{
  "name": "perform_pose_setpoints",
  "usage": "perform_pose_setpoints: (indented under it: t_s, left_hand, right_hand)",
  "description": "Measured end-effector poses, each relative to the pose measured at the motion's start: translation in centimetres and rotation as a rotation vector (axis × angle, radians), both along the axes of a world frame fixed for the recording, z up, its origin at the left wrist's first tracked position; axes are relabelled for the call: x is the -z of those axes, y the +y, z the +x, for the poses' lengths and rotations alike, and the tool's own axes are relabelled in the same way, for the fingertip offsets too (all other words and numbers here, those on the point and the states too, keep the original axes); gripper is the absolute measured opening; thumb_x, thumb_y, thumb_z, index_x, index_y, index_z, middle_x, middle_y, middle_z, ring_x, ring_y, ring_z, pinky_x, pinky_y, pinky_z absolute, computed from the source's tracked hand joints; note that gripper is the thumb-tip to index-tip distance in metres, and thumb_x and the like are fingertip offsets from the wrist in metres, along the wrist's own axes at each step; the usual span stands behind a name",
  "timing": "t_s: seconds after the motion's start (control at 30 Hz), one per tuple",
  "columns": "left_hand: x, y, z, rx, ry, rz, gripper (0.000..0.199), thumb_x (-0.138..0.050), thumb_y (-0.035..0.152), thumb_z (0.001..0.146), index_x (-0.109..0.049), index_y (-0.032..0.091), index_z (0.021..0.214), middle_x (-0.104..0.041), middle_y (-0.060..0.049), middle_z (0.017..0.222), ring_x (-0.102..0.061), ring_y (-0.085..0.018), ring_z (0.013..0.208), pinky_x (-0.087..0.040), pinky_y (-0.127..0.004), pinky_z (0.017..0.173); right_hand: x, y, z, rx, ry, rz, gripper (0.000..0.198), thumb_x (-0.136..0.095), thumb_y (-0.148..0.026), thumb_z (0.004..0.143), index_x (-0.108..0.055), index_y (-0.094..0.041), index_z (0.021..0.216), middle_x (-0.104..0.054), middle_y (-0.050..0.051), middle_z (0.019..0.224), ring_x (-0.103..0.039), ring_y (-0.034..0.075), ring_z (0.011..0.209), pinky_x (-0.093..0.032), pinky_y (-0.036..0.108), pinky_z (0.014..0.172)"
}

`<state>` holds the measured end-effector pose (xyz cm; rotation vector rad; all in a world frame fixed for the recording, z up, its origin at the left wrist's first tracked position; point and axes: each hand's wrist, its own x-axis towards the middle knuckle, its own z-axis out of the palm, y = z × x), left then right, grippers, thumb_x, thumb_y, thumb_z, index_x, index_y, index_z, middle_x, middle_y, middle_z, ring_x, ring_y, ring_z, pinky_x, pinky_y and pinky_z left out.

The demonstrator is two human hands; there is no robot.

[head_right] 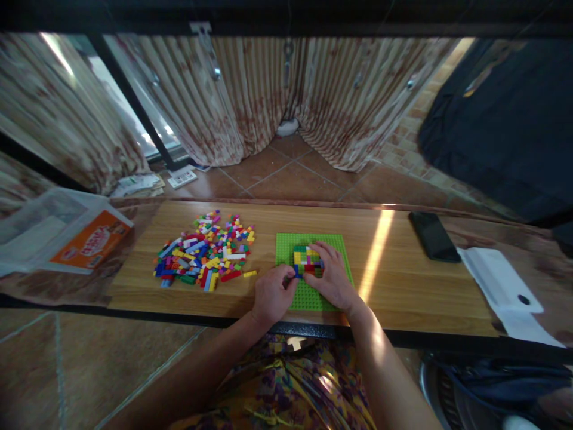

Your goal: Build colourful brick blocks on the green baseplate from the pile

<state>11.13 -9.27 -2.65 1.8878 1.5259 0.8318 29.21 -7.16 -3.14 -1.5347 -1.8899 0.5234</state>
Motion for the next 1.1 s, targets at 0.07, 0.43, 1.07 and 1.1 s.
perform_pose_setpoints:
  t_s: [0.07, 0.43, 1.07, 1.1]
  left_hand:
    - [0.1, 0.0, 0.0, 0.007, -0.011, 0.014, 0.007, -0.065, 0.017, 0.083, -0.063, 0.022, 0.087, -0.070, 0.000, 0.084, -0.064, -0.016, 0.080, -0.050, -0.028, 0.080]
    - [0.2, 0.0, -0.3, 0.038, -0.003, 0.091, 0.007, -0.055, 0.020, 0.088, -0.062, 0.022, 0.087, -0.069, -0.001, 0.082, -0.063, -0.016, 0.077, -0.048, -0.027, 0.077]
    - [-1.0, 0.5, 0.1, -0.031, 0.008, -0.026, 0.009, -0.059, 0.019, 0.085, -0.065, 0.023, 0.079, -0.069, 0.002, 0.075, -0.061, -0.014, 0.066, -0.044, -0.026, 0.068]
    - [-1.0, 0.5, 0.1, -0.033, 0.010, -0.031, 0.009, -0.059, 0.019, 0.085, -0.065, 0.023, 0.079, -0.069, 0.002, 0.074, -0.061, -0.014, 0.066, -0.044, -0.026, 0.067]
  right_hand:
    - [0.0, 0.0, 0.1, -0.006, 0.001, -0.008, 0.062, -0.068, -0.036, 0.074, -0.055, -0.027, 0.134, -0.050, 0.011, 0.140, -0.042, 0.034, 0.134, -0.033, 0.057, 0.112]
    - [0.0, 0.1, 0.7, -0.038, 0.019, -0.022, 0.059, -0.068, -0.037, 0.077, -0.056, -0.027, 0.133, -0.049, 0.010, 0.142, -0.042, 0.033, 0.135, -0.032, 0.057, 0.113]
    - [0.2, 0.1, 0.5, -0.022, 0.037, -0.009, 0.058, -0.069, -0.034, 0.073, -0.059, -0.027, 0.130, -0.050, 0.010, 0.140, -0.042, 0.033, 0.135, -0.034, 0.056, 0.113]
    - [0.2, 0.1, 0.6, -0.027, 0.033, -0.010, 0.058, -0.069, -0.035, 0.073, -0.059, -0.027, 0.129, -0.050, 0.010, 0.140, -0.042, 0.033, 0.135, -0.034, 0.056, 0.113]
